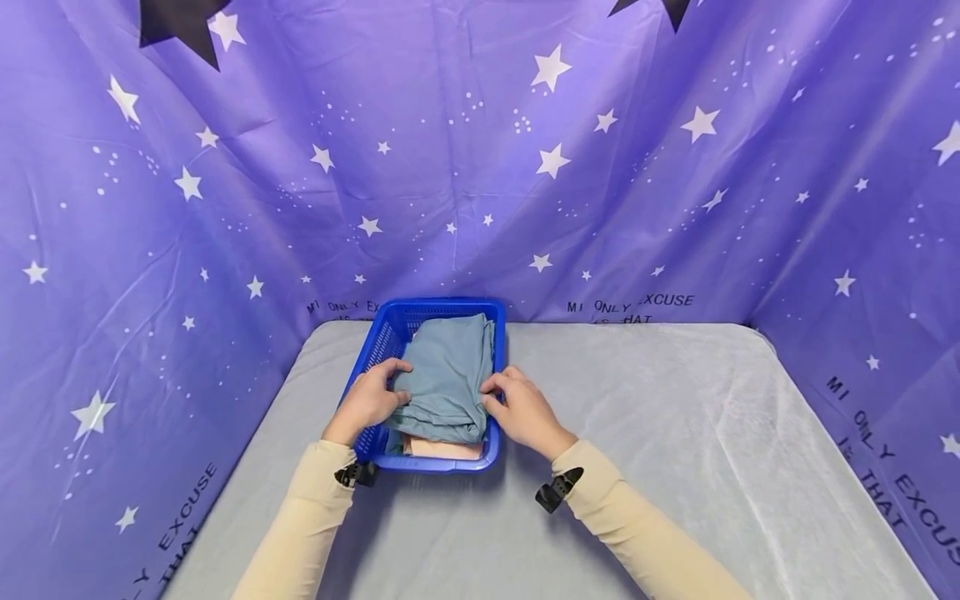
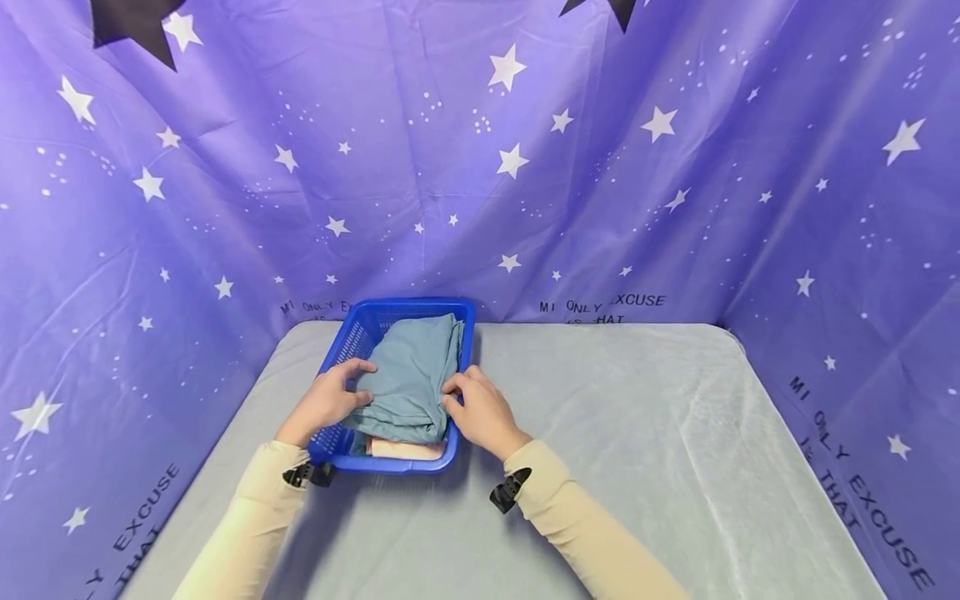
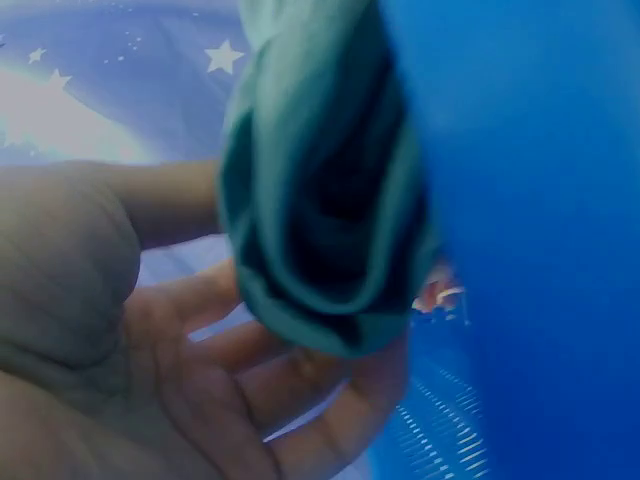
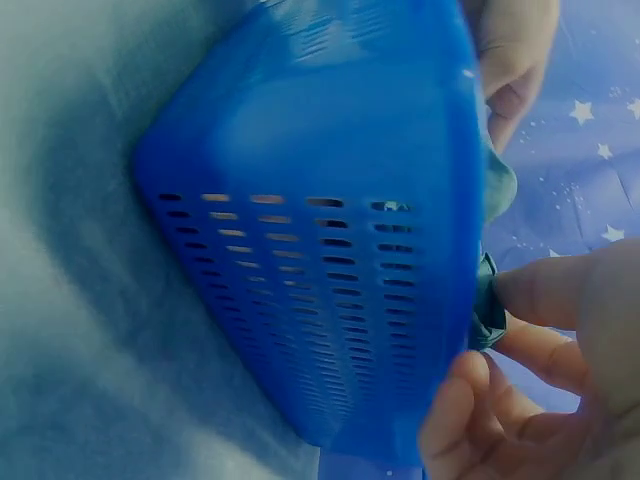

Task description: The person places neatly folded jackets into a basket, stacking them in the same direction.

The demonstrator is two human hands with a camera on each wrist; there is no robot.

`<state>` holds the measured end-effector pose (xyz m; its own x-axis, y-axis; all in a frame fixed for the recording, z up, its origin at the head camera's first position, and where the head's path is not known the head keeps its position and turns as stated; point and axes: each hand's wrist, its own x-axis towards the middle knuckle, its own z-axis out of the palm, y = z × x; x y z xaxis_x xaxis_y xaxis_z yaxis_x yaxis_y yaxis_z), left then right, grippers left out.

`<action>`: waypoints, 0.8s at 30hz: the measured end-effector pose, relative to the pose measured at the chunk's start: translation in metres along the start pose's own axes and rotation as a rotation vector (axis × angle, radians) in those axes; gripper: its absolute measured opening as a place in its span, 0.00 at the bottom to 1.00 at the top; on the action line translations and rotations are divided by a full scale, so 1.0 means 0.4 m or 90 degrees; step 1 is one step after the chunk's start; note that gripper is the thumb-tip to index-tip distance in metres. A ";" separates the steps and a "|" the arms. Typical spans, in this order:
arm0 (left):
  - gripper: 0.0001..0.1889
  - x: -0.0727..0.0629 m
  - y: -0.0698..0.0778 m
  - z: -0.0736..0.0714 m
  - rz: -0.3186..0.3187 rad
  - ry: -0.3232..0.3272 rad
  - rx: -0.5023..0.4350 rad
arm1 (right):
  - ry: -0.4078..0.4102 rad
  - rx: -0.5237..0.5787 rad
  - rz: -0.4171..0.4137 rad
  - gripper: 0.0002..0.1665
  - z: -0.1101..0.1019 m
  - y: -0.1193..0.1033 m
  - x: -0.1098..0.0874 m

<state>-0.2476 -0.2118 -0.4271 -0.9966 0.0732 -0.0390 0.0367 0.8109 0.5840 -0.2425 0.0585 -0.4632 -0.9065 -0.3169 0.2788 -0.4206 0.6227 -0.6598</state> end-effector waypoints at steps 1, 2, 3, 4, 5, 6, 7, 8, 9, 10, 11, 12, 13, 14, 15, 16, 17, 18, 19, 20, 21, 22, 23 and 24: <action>0.23 -0.001 0.001 -0.003 -0.001 -0.009 0.007 | 0.002 -0.013 -0.008 0.05 0.004 -0.001 0.000; 0.23 -0.003 0.003 -0.005 -0.002 -0.018 0.013 | 0.004 -0.027 -0.015 0.05 0.008 -0.002 0.001; 0.23 -0.004 0.006 -0.008 -0.004 -0.027 0.020 | 0.006 -0.039 -0.020 0.04 0.011 -0.003 0.002; 0.23 -0.005 0.009 -0.011 -0.004 -0.035 0.028 | 0.008 -0.055 -0.028 0.04 0.014 -0.003 0.003; 0.23 -0.006 0.012 -0.014 -0.004 -0.041 0.038 | 0.011 -0.069 -0.034 0.03 0.017 -0.003 0.004; 0.23 -0.006 0.015 -0.016 -0.004 -0.046 0.051 | 0.014 -0.084 -0.040 0.03 0.020 -0.004 0.005; 0.23 -0.007 0.018 -0.019 -0.004 -0.050 0.064 | 0.014 -0.097 -0.045 0.03 0.023 -0.004 0.006; 0.23 -0.008 0.021 -0.021 -0.004 -0.052 0.077 | 0.015 -0.108 -0.048 0.03 0.026 -0.004 0.007; 0.23 -0.010 0.024 -0.025 -0.004 -0.053 0.091 | 0.015 -0.119 -0.051 0.03 0.029 -0.004 0.008; 0.23 -0.011 0.028 -0.028 -0.003 -0.054 0.104 | 0.015 -0.128 -0.052 0.03 0.031 -0.004 0.008; 0.23 -0.012 0.031 -0.032 -0.002 -0.054 0.116 | 0.015 -0.134 -0.052 0.04 0.032 -0.004 0.009; 0.24 -0.014 0.035 -0.035 -0.003 -0.055 0.125 | 0.014 -0.142 -0.052 0.04 0.034 -0.003 0.009; 0.24 -0.015 0.039 -0.038 -0.004 -0.058 0.131 | 0.011 -0.147 -0.051 0.05 0.036 -0.002 0.010; 0.25 -0.016 0.043 -0.040 -0.003 -0.062 0.136 | 0.008 -0.152 -0.050 0.06 0.038 -0.002 0.011; 0.25 -0.017 0.046 -0.043 -0.004 -0.067 0.140 | 0.005 -0.158 -0.049 0.06 0.039 -0.001 0.011; 0.26 -0.016 0.049 -0.045 -0.004 -0.073 0.143 | 0.000 -0.164 -0.047 0.07 0.041 0.000 0.012; 0.26 -0.015 0.051 -0.046 -0.004 -0.080 0.145 | -0.005 -0.171 -0.048 0.07 0.041 0.001 0.013; 0.27 -0.014 0.053 -0.047 -0.003 -0.088 0.147 | -0.012 -0.178 -0.048 0.07 0.042 0.002 0.014; 0.27 -0.011 0.055 -0.048 -0.001 -0.095 0.150 | -0.020 -0.185 -0.048 0.07 0.042 0.003 0.015; 0.27 -0.008 0.055 -0.049 0.000 -0.102 0.152 | -0.028 -0.194 -0.049 0.08 0.042 0.003 0.016; 0.26 -0.005 0.055 -0.049 0.002 -0.109 0.152 | -0.038 -0.203 -0.050 0.08 0.042 0.003 0.017; 0.26 0.000 0.054 -0.050 0.007 -0.119 0.152 | -0.048 -0.210 -0.051 0.09 0.042 0.003 0.019; 0.26 0.004 0.054 -0.049 0.012 -0.130 0.153 | -0.058 -0.219 -0.052 0.09 0.042 0.003 0.020; 0.26 0.008 0.053 -0.049 0.016 -0.143 0.153 | -0.067 -0.227 -0.052 0.10 0.041 0.003 0.021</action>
<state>-0.2514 -0.2058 -0.3989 -0.9546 0.1999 -0.2208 0.1048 0.9193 0.3794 -0.2499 0.0448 -0.4732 -0.8689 -0.4356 0.2352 -0.4938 0.7967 -0.3486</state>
